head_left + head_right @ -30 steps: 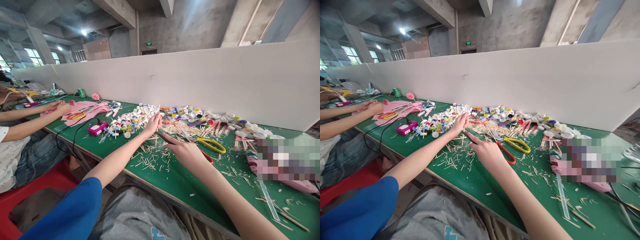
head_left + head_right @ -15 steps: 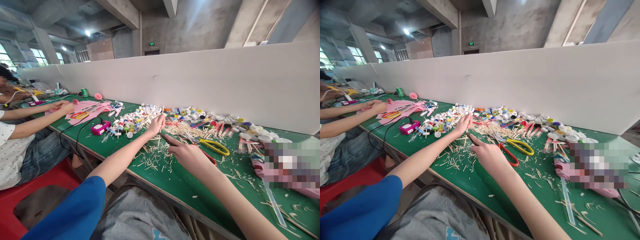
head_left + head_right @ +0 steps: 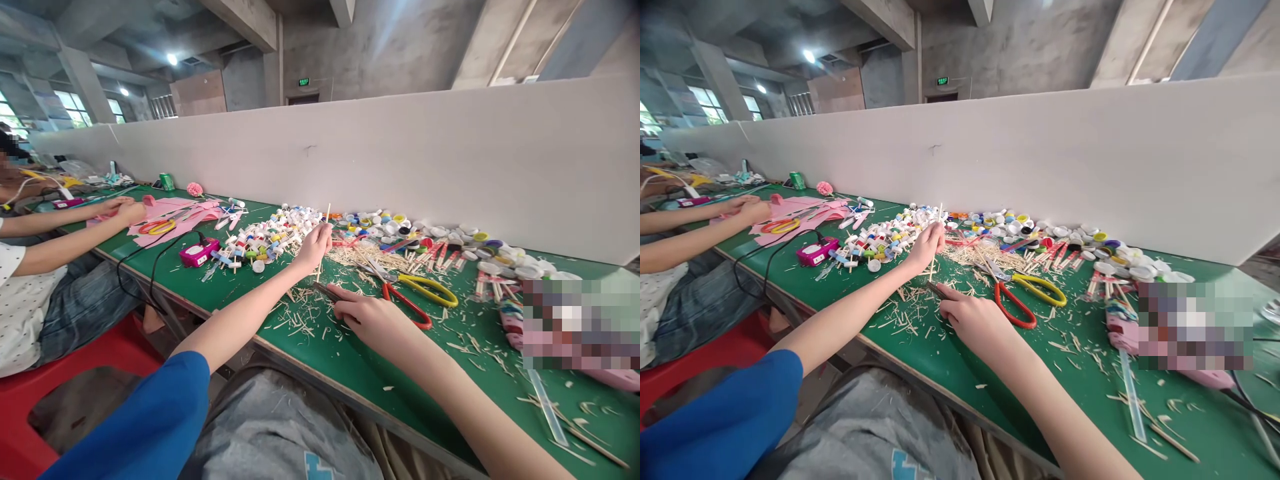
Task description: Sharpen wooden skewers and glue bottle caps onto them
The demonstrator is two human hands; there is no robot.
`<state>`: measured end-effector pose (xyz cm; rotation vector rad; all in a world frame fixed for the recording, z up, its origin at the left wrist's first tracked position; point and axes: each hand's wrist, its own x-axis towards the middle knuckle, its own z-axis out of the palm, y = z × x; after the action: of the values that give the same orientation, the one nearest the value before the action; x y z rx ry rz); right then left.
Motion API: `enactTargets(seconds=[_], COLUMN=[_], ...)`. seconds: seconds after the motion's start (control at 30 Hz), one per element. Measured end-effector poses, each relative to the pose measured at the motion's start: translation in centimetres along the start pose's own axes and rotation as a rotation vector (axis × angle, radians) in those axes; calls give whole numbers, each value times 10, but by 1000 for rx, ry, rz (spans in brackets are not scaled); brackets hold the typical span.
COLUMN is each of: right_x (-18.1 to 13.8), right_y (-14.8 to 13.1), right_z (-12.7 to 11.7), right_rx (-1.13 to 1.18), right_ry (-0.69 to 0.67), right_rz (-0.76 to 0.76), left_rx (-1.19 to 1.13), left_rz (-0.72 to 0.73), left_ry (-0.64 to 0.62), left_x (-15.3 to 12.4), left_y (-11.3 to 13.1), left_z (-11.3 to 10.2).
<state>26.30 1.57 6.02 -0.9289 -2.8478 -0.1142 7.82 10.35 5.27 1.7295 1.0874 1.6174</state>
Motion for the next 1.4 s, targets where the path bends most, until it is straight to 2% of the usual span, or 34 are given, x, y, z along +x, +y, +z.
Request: enactTargets(seconds=[0.17,0.27,0.4,0.53,0.63,0.83,1.17,1.4], right_x=[0,1,1,4,5,7,6,5], right_y=[0,3,5,2,-1,-1,2,-2], right_z=[-4,-6,-3,1,1,-2,-7,-9], right_rx=[38,17,-202,-399,-440,-391,-202,-187], right_ry=[16,85,190,183,184,152,87,43], right_rz=[21,13,4,-29,-24,31,36,63], left_rx=[0,0,2,1,14,29,37,60], left_rz=[45,51,55,49,54,42,50,57], left_ry=[-17,-8,-9,-12,6,8,-21,-13], left_x=[0,1,1,0,0,-1,-1,-1], left_y=[0,-3,-4,0,2,2,2,3], left_z=[1,-2,-3,-2,-2,-3,-4,-4])
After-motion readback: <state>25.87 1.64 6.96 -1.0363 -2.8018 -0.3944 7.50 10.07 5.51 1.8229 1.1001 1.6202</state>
